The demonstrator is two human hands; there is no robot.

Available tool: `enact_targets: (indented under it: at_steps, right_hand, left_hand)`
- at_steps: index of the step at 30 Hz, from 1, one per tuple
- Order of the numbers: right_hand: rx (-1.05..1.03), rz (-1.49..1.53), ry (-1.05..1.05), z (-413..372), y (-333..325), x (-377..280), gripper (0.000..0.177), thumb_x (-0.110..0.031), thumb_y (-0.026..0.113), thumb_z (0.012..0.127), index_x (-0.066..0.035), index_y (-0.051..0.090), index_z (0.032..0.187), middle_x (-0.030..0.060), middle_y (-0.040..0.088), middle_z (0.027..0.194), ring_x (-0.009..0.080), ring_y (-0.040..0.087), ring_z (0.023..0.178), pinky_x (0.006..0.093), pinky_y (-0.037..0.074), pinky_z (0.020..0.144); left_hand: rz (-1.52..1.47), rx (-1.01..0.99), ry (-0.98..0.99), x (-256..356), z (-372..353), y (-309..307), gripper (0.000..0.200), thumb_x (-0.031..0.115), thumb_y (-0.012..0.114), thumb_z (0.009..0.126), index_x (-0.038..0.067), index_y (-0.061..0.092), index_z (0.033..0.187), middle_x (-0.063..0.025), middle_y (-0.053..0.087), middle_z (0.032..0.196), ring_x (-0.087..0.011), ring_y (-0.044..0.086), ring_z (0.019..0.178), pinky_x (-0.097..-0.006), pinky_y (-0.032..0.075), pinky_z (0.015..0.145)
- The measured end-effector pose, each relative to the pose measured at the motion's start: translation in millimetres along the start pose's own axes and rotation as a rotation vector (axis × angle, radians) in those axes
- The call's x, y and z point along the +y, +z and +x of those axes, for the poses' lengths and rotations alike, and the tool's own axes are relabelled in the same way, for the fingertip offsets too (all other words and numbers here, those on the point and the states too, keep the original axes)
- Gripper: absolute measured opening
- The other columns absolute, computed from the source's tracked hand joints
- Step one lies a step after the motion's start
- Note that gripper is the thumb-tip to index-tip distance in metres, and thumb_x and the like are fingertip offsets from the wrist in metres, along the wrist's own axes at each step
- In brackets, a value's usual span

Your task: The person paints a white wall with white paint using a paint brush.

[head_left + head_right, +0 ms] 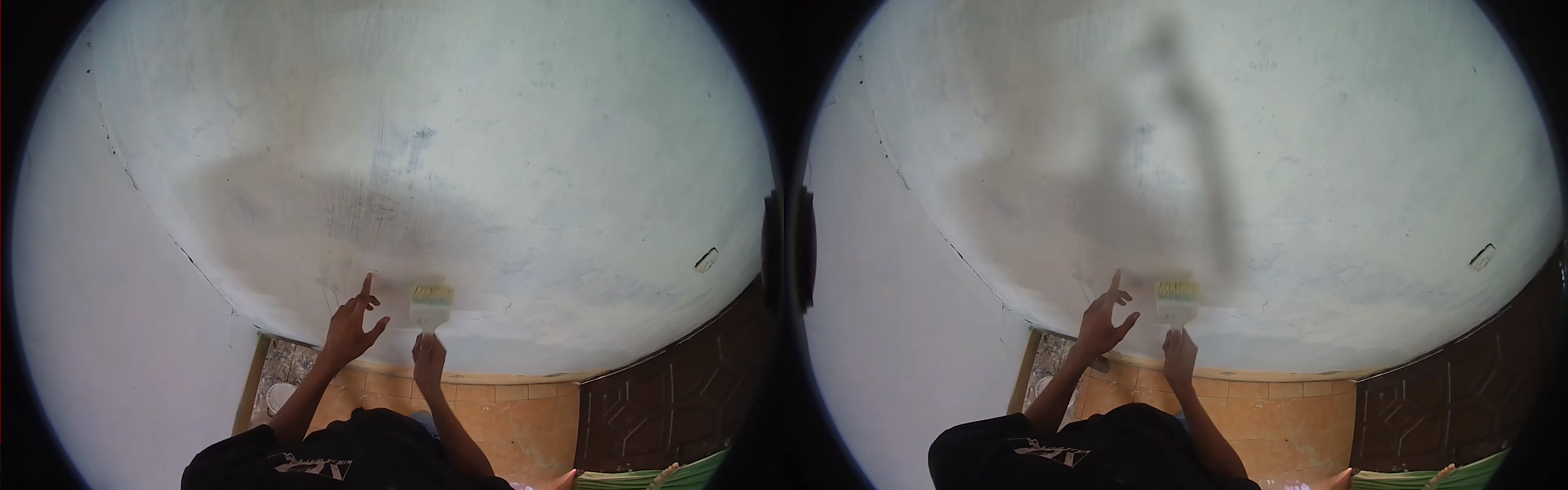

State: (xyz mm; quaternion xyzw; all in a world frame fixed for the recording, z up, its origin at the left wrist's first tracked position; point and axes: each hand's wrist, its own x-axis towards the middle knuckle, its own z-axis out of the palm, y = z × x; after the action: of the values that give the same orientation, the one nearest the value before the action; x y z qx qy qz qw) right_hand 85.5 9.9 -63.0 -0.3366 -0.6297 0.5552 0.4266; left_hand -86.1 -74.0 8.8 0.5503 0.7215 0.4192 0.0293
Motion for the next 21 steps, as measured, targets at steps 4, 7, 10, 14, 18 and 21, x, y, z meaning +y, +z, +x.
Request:
enact_targets:
  at_steps: [4,7,10,14,18,21]
  right_hand:
    - [0.001,0.068,-0.173,47,4,-74,0.048,-0.044,0.037,0.104,-0.008,0.041,0.071,-0.0041,0.037,0.057,0.005,0.032,0.047,0.0235,0.025,0.044]
    - [0.014,0.019,-0.121,51,0,-39,0.047,-0.041,0.037,0.104,-0.006,0.044,0.074,-0.0017,0.04,0.059,0.0078,0.035,0.051,0.0267,0.029,0.047]
    - [0.012,-0.055,-0.016,10,-1,25,0.047,-0.04,0.037,0.104,-0.003,0.048,0.077,-0.0004,0.041,0.06,0.0097,0.037,0.053,0.0281,0.032,0.049]
    - [-0.002,0.07,0.05,-4,8,1,0.048,-0.044,0.037,0.104,-0.009,0.04,0.072,-0.0033,0.038,0.057,0.004,0.033,0.047,0.0224,0.026,0.044]
    - [-0.008,0.106,-0.134,44,8,-63,0.046,-0.043,0.038,0.104,-0.009,0.04,0.073,-0.0039,0.038,0.057,0.0033,0.031,0.046,0.0224,0.025,0.043]
    - [0.0,0.152,-0.129,57,8,-56,0.045,-0.042,0.038,0.104,-0.009,0.04,0.073,-0.0042,0.038,0.058,0.0033,0.031,0.047,0.0226,0.025,0.044]
  left_hand:
    - [0.011,0.008,-0.004,4,0,2,0.094,0.027,0.072,0.084,0.006,0.012,0.153,-0.006,0.064,0.103,-0.0236,0.063,0.093,-0.0401,0.05,0.083]
    - [0.013,0.004,-0.01,6,2,7,0.095,0.026,0.073,0.083,0.004,0.012,0.153,-0.0064,0.065,0.103,-0.0238,0.063,0.092,-0.0395,0.05,0.083]
    - [0.059,-0.015,-0.004,6,2,6,0.097,0.025,0.074,0.082,0.0,0.012,0.152,-0.0076,0.065,0.102,-0.0244,0.063,0.092,-0.0384,0.051,0.082]
    - [0.111,-0.028,-0.009,3,4,9,0.098,0.028,0.072,0.083,0.002,0.008,0.153,-0.0063,0.066,0.1,-0.0246,0.064,0.091,-0.0397,0.05,0.082]
    - [0.08,-0.027,-0.004,4,3,14,0.1,0.029,0.071,0.084,0.002,0.004,0.153,-0.0059,0.066,0.098,-0.0253,0.064,0.089,-0.0408,0.05,0.081]
    - [0.097,-0.043,-0.006,2,4,12,0.101,0.029,0.071,0.084,0.001,0.002,0.152,-0.0062,0.067,0.095,-0.0258,0.065,0.088,-0.0409,0.05,0.08]
